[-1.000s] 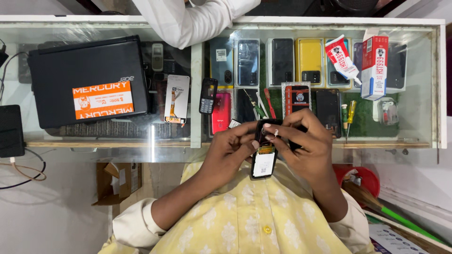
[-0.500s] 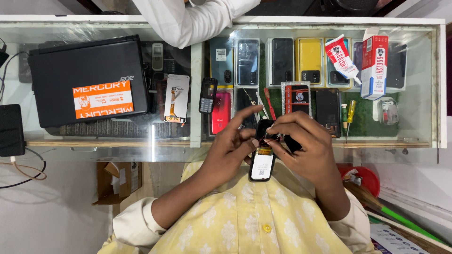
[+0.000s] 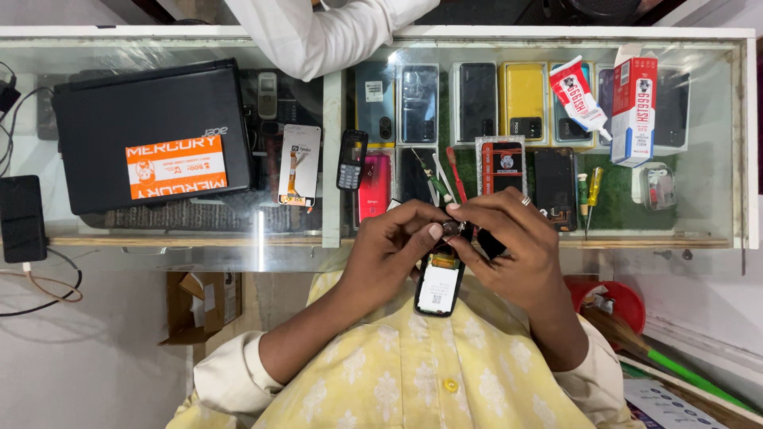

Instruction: The person disassembles a mobile phone, removes the back cover, and manipulates internal components including the battery and ribbon cables. They then reassemble the phone by reconnecting cables and replacing the back cover.

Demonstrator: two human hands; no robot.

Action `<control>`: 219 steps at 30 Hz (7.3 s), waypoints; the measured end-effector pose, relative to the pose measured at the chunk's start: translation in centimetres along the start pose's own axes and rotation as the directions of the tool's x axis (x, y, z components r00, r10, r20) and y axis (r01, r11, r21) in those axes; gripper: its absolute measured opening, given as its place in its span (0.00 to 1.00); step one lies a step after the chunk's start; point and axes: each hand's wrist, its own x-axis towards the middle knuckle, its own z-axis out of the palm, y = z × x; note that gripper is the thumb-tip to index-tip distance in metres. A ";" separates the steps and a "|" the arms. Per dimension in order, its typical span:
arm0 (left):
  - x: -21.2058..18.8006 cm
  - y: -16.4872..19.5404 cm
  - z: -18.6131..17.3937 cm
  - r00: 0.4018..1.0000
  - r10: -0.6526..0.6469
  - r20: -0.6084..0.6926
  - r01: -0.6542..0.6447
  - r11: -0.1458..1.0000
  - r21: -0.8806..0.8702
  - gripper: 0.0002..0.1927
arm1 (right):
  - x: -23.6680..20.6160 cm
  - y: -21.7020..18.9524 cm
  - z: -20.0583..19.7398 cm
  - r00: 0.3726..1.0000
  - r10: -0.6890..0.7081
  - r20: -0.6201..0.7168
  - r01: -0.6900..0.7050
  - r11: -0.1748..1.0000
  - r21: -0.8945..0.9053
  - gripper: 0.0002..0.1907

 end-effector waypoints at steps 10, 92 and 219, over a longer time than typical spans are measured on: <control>0.0 -0.7 0.2 0.999 0.022 -0.043 -0.021 1.000 0.021 0.08 | -1.9 2.1 -0.8 0.930 0.359 -0.072 -0.299 0.858 0.417 0.18; -1.7 1.0 1.7 0.978 0.168 -0.122 -0.139 0.966 0.216 0.04 | -2.5 -1.2 -0.8 0.901 0.420 0.111 -0.434 0.868 0.240 0.19; -2.3 0.8 -0.1 0.967 0.090 -0.240 -0.133 0.977 -0.169 0.42 | 2.7 1.1 2.1 0.951 0.193 0.240 -0.281 0.861 0.424 0.22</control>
